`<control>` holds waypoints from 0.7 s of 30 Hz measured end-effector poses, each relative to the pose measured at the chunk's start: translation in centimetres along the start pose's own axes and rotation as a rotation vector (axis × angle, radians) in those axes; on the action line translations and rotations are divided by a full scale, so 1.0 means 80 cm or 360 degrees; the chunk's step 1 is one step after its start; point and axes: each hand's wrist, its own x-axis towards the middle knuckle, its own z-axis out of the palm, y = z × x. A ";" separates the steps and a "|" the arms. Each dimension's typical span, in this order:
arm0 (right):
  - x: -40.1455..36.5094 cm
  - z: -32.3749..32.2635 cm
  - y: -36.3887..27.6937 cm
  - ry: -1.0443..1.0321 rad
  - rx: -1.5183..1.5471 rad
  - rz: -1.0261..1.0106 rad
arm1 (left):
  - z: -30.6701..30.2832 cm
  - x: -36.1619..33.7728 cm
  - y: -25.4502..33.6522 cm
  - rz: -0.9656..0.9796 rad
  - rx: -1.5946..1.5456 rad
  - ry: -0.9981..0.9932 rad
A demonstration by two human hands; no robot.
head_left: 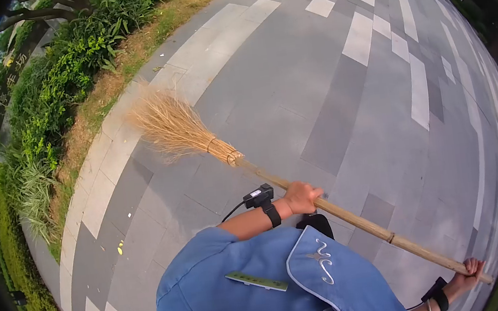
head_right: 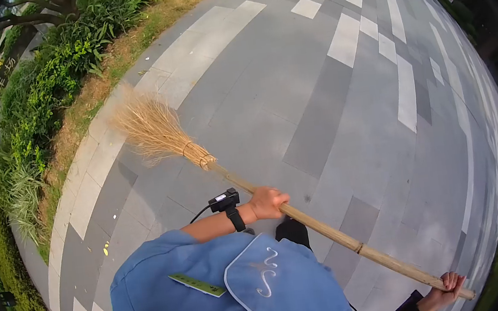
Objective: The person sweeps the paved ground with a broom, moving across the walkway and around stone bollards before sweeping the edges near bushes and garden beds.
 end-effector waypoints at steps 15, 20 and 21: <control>0.222 0.102 0.178 0.0687 -0.0462 -0.0239 | 0.067 0.260 -0.187 -0.0072 -0.0288 -0.0687; 0.320 0.172 0.366 0.0397 -0.0073 0.0250 | -0.036 0.335 -0.315 -0.0373 0.0146 -0.0685; 0.336 0.186 0.388 0.0407 -0.0033 0.0298 | -0.055 0.347 -0.331 -0.0371 0.0191 -0.0665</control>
